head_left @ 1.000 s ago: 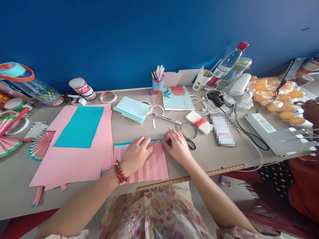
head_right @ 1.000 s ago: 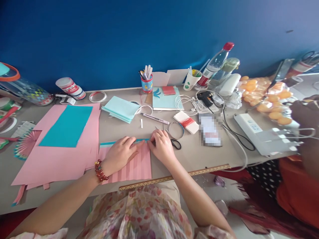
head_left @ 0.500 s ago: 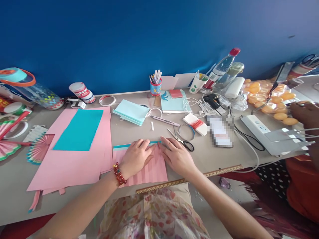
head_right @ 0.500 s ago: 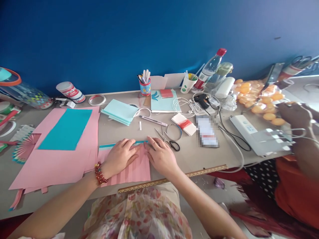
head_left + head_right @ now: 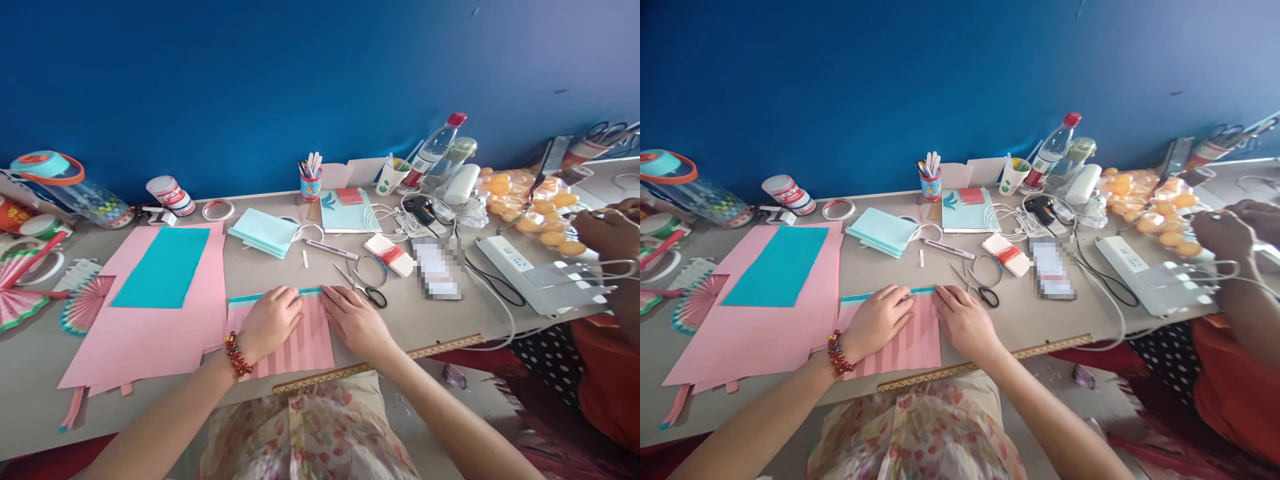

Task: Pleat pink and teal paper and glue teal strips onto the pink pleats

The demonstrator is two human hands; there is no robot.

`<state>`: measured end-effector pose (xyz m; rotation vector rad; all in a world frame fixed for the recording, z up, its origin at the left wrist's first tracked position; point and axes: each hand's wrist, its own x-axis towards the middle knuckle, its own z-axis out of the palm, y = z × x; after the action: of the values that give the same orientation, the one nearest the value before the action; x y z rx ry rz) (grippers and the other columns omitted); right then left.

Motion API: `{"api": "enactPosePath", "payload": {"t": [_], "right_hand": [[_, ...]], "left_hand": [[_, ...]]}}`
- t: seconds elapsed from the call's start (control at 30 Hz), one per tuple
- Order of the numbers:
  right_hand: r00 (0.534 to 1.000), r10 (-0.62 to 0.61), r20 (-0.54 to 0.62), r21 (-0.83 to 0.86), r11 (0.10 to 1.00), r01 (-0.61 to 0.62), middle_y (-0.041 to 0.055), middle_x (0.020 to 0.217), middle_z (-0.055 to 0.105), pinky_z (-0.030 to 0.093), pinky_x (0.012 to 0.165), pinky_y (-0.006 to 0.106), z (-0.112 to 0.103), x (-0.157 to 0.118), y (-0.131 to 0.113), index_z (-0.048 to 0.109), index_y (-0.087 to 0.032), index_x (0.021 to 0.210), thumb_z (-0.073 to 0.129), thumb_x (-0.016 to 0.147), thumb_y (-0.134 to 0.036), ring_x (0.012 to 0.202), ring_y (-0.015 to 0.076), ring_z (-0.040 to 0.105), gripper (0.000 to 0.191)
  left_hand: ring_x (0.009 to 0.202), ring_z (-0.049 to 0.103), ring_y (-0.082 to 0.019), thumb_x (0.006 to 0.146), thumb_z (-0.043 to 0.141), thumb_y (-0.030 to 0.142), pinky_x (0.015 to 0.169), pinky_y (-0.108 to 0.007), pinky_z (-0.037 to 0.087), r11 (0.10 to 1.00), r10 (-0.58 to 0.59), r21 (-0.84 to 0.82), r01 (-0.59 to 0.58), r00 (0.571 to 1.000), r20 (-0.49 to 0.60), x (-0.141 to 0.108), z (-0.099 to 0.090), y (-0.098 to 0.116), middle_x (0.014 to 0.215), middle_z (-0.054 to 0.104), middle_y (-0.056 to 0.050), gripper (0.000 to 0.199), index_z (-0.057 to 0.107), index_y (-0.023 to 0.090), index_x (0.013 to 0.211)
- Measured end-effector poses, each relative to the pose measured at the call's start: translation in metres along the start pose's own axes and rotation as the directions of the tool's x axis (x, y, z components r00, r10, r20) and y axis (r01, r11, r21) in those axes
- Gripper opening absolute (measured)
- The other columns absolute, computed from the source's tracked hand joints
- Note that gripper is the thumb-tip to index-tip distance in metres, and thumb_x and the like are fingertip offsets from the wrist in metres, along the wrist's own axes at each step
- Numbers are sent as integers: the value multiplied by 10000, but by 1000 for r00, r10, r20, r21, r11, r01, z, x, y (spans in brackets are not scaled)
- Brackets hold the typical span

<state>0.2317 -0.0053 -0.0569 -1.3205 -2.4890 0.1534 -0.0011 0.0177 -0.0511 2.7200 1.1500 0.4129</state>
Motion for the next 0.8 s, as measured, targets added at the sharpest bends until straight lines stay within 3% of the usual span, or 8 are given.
{"api": "enactPosePath", "payload": {"t": [0.13, 0.27, 0.43, 0.67, 0.8], "right_hand": [[997, 59, -54, 38, 998, -57, 104, 1298, 629, 494, 1010, 409, 0, 2, 4, 628, -162, 1242, 416, 993, -228, 1185, 248, 560, 334], [990, 125, -66, 12, 992, -125, 138, 1339, 590, 467, 1018, 443, 2, 8, -1, 583, -140, 1290, 481, 971, -340, 1203, 286, 546, 390], [980, 184, -74, -12, 983, -185, 188, 1379, 544, 442, 1005, 507, 10, 10, -18, 478, -108, 1389, 566, 903, -453, 1241, 340, 497, 603], [989, 138, -55, 79, 988, -133, 170, 1376, 547, 401, 1041, 512, 15, 9, -19, 409, -139, 1442, 597, 884, -375, 1247, 328, 487, 635], [992, 125, -30, 139, 983, -120, 167, 1360, 560, 412, 1031, 503, 14, 16, -15, 382, -153, 1464, 664, 832, -352, 1224, 330, 513, 720]], "left_hand": [[949, 611, -174, 982, 451, 205, 859, -324, 510, 971, -92, -227, 69, 992, -91, -1, -2, -11, 1026, 648, -43, 186, 625, 205, 916], [1037, 597, -203, 978, 461, 220, 929, -365, 492, 967, -183, -211, 140, 963, -196, -1, -1, -18, 1102, 629, -60, 177, 592, 215, 1096], [1125, 543, -285, 927, 575, 334, 941, -466, 481, 989, -137, -68, 128, 981, -135, 0, 3, -20, 1215, 558, -116, 317, 539, 207, 1215], [1030, 559, -250, 858, 680, 303, 874, -416, 491, 980, -133, -161, 114, 985, -112, 2, 6, -23, 1084, 571, -71, 198, 544, 202, 960], [976, 570, -230, 852, 687, 267, 851, -381, 487, 977, -124, -185, 107, 988, -86, 3, 3, -23, 1016, 588, -48, 207, 538, 196, 976]]}}
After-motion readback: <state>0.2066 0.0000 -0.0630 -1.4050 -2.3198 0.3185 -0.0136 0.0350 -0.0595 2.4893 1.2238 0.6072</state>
